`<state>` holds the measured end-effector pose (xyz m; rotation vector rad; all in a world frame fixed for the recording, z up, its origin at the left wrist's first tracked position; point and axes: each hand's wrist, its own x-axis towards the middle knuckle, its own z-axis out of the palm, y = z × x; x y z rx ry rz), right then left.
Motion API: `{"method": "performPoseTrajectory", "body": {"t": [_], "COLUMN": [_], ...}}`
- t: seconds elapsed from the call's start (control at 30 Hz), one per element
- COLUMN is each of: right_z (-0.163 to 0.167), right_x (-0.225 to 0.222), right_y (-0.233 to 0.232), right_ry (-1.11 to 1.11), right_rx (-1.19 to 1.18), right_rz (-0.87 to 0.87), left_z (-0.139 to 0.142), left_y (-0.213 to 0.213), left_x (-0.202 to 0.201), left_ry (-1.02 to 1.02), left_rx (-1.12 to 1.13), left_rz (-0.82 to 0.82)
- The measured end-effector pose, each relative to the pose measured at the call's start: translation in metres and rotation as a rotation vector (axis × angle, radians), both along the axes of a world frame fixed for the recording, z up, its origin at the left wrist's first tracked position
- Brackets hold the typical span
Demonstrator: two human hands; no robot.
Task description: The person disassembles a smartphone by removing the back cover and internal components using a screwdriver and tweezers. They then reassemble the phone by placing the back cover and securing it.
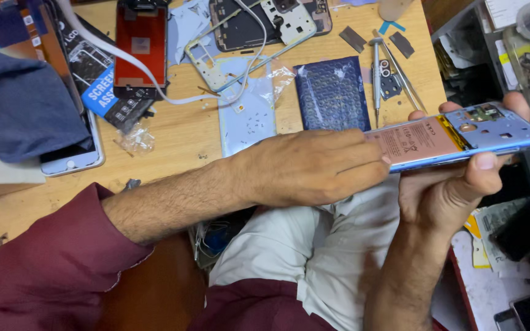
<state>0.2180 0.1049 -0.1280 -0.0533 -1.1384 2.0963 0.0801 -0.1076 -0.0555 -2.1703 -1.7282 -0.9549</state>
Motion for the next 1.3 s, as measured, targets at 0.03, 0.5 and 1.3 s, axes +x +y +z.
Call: {"method": "performPoseTrajectory", "body": {"t": [0.03, 0.5, 1.3], "right_z": [-0.001, -0.005, 0.062], "right_x": [0.0, 0.003, -0.013], "right_y": [0.003, 0.013, -0.05], "right_ry": [0.006, -0.065, -0.107], "right_rx": [-0.012, -0.051, 0.053], "right_rz": [0.03, 0.099, 0.072], "left_z": [-0.002, -0.01, 0.028], "left_y": [-0.001, 0.003, -0.012], "left_x": [-0.001, -0.015, -0.02], "left_ry": [0.0, -0.061, -0.21], "left_rx": [0.006, -0.034, -0.06], "left_rz": [0.003, -0.09, -0.038]}}
